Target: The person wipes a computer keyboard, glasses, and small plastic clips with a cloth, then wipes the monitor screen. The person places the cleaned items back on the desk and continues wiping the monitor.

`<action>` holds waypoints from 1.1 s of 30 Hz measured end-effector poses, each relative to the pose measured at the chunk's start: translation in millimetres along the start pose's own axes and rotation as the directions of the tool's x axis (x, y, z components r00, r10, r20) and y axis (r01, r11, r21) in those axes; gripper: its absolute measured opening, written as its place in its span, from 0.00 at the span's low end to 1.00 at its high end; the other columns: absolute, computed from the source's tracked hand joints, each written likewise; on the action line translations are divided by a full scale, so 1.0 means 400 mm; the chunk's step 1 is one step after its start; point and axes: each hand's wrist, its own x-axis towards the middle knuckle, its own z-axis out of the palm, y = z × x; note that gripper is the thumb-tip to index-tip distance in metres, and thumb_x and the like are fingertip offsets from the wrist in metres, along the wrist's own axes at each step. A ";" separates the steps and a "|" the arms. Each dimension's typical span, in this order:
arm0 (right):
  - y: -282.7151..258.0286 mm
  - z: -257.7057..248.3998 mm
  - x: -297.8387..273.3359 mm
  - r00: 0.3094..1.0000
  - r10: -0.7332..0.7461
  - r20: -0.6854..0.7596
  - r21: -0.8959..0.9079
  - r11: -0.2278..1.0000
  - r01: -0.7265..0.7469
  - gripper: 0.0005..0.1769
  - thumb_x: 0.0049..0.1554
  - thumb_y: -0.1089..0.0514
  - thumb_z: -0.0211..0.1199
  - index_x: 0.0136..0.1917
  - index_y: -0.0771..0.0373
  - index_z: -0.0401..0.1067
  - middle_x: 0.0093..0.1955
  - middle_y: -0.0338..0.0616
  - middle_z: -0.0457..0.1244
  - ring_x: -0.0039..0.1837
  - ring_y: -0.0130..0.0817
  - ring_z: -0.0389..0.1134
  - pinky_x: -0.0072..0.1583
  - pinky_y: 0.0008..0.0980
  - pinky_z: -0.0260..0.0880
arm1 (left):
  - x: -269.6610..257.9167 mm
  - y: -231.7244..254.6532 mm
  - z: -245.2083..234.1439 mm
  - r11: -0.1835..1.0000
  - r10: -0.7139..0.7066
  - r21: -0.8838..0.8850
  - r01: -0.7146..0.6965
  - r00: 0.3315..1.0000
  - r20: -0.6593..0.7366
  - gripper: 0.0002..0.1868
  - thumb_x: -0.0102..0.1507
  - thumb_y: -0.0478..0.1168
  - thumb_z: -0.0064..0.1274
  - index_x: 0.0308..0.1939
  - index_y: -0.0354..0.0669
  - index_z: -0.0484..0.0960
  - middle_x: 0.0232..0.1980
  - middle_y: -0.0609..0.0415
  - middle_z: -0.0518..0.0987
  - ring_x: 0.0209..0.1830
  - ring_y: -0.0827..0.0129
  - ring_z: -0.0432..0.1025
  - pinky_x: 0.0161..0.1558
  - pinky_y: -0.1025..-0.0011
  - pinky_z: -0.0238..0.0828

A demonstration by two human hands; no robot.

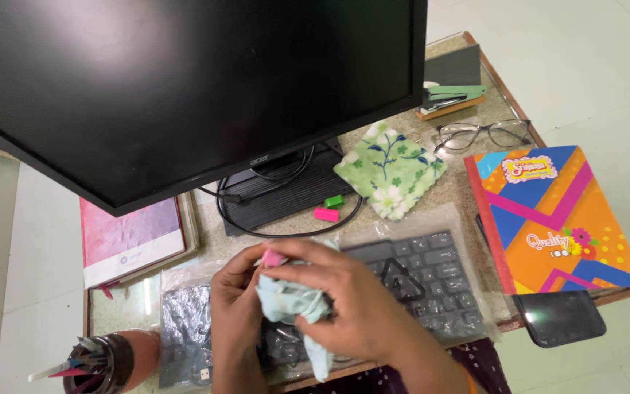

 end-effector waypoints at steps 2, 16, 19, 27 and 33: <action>-0.013 0.003 0.004 1.000 0.021 0.020 0.079 0.997 -0.022 0.33 0.46 0.64 0.68 0.67 0.59 0.75 0.74 0.44 0.64 0.72 0.44 0.68 0.71 0.39 0.68 | -0.003 -0.006 -0.016 1.000 0.027 -0.006 -0.027 1.000 0.006 0.15 0.65 0.30 0.54 0.55 0.30 0.82 0.46 0.48 0.85 0.40 0.74 0.80 0.41 0.78 0.77; 0.019 0.001 -0.015 0.858 -0.028 -0.512 -0.124 0.991 -0.042 0.29 0.56 0.61 0.67 0.69 0.62 0.63 0.69 0.46 0.59 0.70 0.49 0.66 0.74 0.47 0.68 | -0.022 -0.008 0.015 0.835 0.320 0.503 -0.221 0.940 -0.118 0.11 0.61 0.26 0.64 0.47 0.28 0.85 0.35 0.47 0.80 0.26 0.79 0.65 0.28 0.81 0.57; -0.011 0.032 -0.006 0.974 -0.099 -0.202 -0.224 0.973 0.053 0.33 0.51 0.59 0.71 0.69 0.58 0.65 0.73 0.52 0.56 0.73 0.52 0.62 0.73 0.48 0.64 | -0.029 -0.011 0.011 0.828 0.391 0.461 -0.320 0.918 -0.065 0.14 0.56 0.27 0.62 0.46 0.30 0.85 0.41 0.51 0.83 0.32 0.79 0.70 0.35 0.81 0.65; -0.009 0.049 -0.004 0.989 -0.134 -0.067 -0.283 0.953 0.110 0.38 0.46 0.66 0.69 0.71 0.56 0.69 0.71 0.50 0.61 0.69 0.51 0.66 0.68 0.45 0.68 | -0.026 -0.013 -0.036 0.971 0.204 0.133 -0.198 0.979 -0.028 0.12 0.59 0.28 0.61 0.46 0.28 0.86 0.42 0.49 0.85 0.39 0.74 0.77 0.42 0.78 0.73; 0.023 0.060 -0.030 0.981 -0.165 -0.101 -0.259 0.956 0.134 0.36 0.47 0.64 0.71 0.69 0.57 0.69 0.67 0.50 0.62 0.65 0.51 0.70 0.63 0.44 0.74 | -0.026 0.013 -0.015 0.934 0.315 0.142 -0.327 0.944 0.100 0.10 0.57 0.30 0.63 0.42 0.30 0.84 0.46 0.55 0.77 0.45 0.76 0.72 0.46 0.80 0.67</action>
